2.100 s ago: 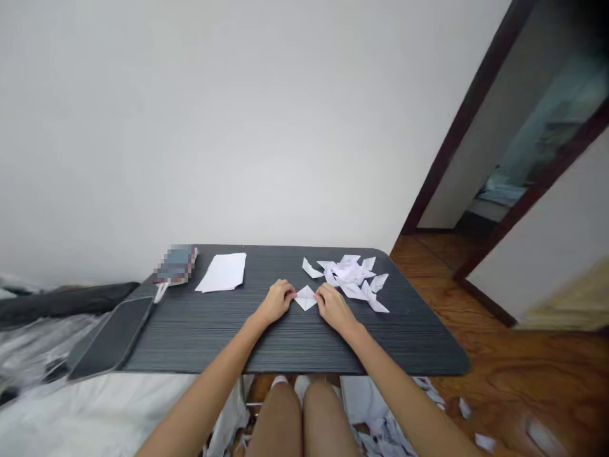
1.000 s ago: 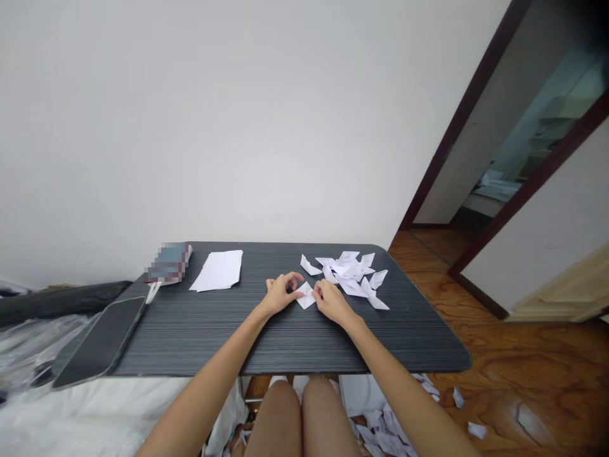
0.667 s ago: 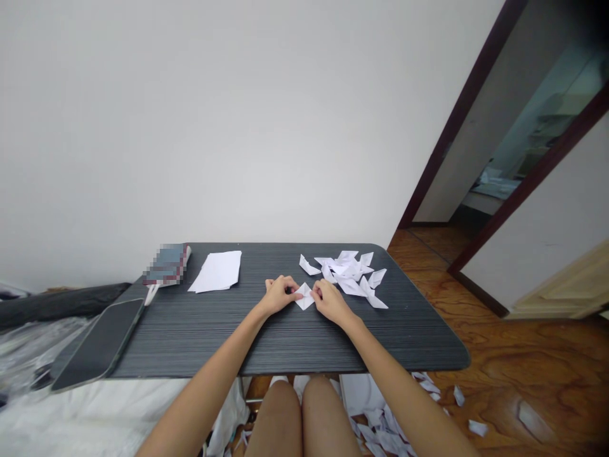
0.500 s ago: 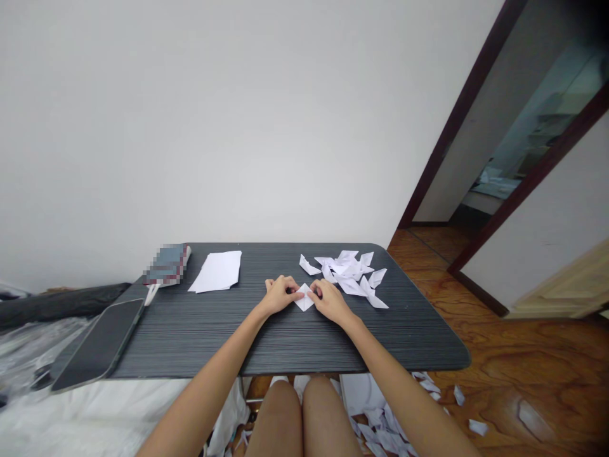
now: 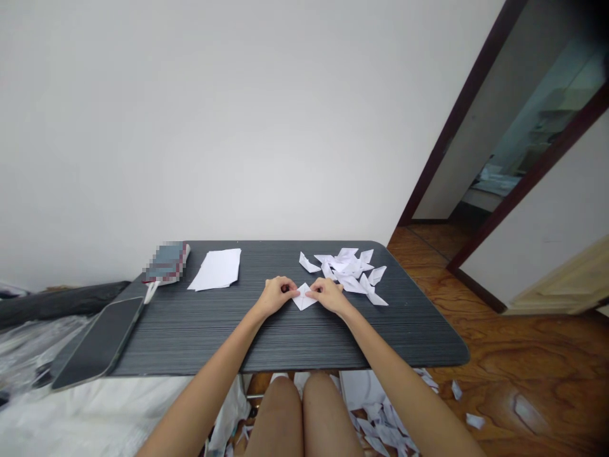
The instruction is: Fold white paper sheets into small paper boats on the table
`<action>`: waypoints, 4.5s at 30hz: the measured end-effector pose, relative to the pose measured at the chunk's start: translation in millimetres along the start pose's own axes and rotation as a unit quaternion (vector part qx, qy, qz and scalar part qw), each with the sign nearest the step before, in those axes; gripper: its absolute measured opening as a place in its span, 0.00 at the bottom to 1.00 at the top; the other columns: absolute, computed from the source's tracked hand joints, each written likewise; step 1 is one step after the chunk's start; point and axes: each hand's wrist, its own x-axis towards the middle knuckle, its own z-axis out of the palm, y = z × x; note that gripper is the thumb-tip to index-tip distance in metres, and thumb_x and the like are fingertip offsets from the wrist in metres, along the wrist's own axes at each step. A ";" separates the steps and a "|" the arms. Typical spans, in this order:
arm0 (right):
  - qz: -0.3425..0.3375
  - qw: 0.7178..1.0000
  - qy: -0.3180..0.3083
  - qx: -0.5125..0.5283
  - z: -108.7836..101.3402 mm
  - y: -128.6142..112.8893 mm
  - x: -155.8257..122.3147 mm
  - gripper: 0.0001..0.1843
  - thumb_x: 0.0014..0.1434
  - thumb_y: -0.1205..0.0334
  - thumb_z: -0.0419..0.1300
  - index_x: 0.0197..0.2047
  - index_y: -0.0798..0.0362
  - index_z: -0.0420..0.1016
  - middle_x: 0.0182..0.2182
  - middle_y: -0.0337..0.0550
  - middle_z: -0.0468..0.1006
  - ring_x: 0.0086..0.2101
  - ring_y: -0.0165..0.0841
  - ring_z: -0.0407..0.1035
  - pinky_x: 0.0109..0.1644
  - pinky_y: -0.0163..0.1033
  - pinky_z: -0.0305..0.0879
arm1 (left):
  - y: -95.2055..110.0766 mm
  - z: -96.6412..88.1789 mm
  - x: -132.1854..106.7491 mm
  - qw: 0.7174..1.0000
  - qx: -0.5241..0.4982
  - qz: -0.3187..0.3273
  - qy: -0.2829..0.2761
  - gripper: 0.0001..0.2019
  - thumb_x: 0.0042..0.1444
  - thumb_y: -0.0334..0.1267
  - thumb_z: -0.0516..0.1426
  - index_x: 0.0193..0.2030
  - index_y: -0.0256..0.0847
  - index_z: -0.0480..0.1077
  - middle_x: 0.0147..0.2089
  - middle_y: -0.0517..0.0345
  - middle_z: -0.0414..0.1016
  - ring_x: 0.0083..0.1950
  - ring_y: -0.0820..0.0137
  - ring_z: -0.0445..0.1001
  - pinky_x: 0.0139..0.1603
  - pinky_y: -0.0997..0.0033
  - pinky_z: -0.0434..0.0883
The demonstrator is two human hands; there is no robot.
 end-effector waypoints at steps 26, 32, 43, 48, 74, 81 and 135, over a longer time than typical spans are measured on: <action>0.073 0.994 -0.016 -0.082 -3.0 1.8 10.1 0.10 0.42 0.65 0.59 0.32 0.49 0.68 0.34 0.40 0.68 0.37 0.36 0.61 0.36 0.39 0.52 | 9.2 -6.8 4.4 0.974 0.142 -0.167 -0.058 0.10 0.45 0.44 0.54 0.35 0.47 0.63 0.42 0.53 0.63 0.48 0.55 0.56 0.41 0.50 0.54; 0.074 0.993 -0.008 -0.096 0.5 -1.2 7.1 0.12 0.42 0.68 0.57 0.34 0.47 0.70 0.32 0.41 0.65 0.36 0.36 0.61 0.36 0.41 0.54 | 16.0 2.2 5.9 0.979 0.122 -0.156 -0.054 0.10 0.46 0.42 0.52 0.38 0.50 0.65 0.41 0.55 0.63 0.48 0.57 0.57 0.41 0.52 0.55; 0.041 0.995 -0.019 -0.090 -3.1 3.1 13.2 0.12 0.41 0.70 0.59 0.31 0.47 0.70 0.27 0.36 0.66 0.31 0.31 0.62 0.37 0.36 0.55 | 20.3 2.6 16.6 0.972 0.128 -0.184 -0.070 0.10 0.44 0.46 0.54 0.35 0.50 0.64 0.43 0.54 0.61 0.51 0.55 0.55 0.43 0.47 0.54; 0.072 0.994 -0.008 -0.078 -4.4 -1.3 8.2 0.13 0.41 0.71 0.58 0.32 0.46 0.71 0.32 0.40 0.66 0.37 0.36 0.61 0.39 0.42 0.54 | 10.1 -2.6 10.7 0.972 0.143 -0.176 -0.055 0.07 0.48 0.42 0.51 0.35 0.50 0.65 0.43 0.54 0.61 0.49 0.55 0.57 0.41 0.47 0.55; -0.318 0.935 0.145 -0.064 -4.0 -1.7 -26.1 0.10 0.57 0.69 0.48 0.35 0.54 0.71 0.32 0.45 0.74 0.35 0.32 0.65 0.42 0.41 0.56 | 10.1 0.6 -26.6 0.955 0.092 0.234 0.155 0.10 0.56 0.36 0.48 0.39 0.41 0.70 0.35 0.54 0.65 0.37 0.70 0.61 0.38 0.69 0.62; -0.300 0.945 0.068 -0.116 0.7 1.1 -42.1 0.11 0.57 0.72 0.47 0.31 0.56 0.70 0.30 0.44 0.69 0.35 0.32 0.61 0.38 0.36 0.60 | 0.0 6.0 -35.2 0.974 0.088 0.206 0.041 0.10 0.55 0.34 0.49 0.41 0.38 0.68 0.34 0.54 0.66 0.37 0.71 0.63 0.39 0.72 0.64; 0.008 0.996 -0.020 -0.083 -15.7 -0.2 -10.8 0.12 0.45 0.66 0.58 0.36 0.46 0.70 0.35 0.39 0.65 0.36 0.33 0.61 0.43 0.43 0.56 | 15.4 -4.4 -27.8 0.970 0.185 0.157 -0.013 0.09 0.52 0.37 0.53 0.35 0.40 0.73 0.32 0.54 0.71 0.38 0.67 0.67 0.38 0.70 0.59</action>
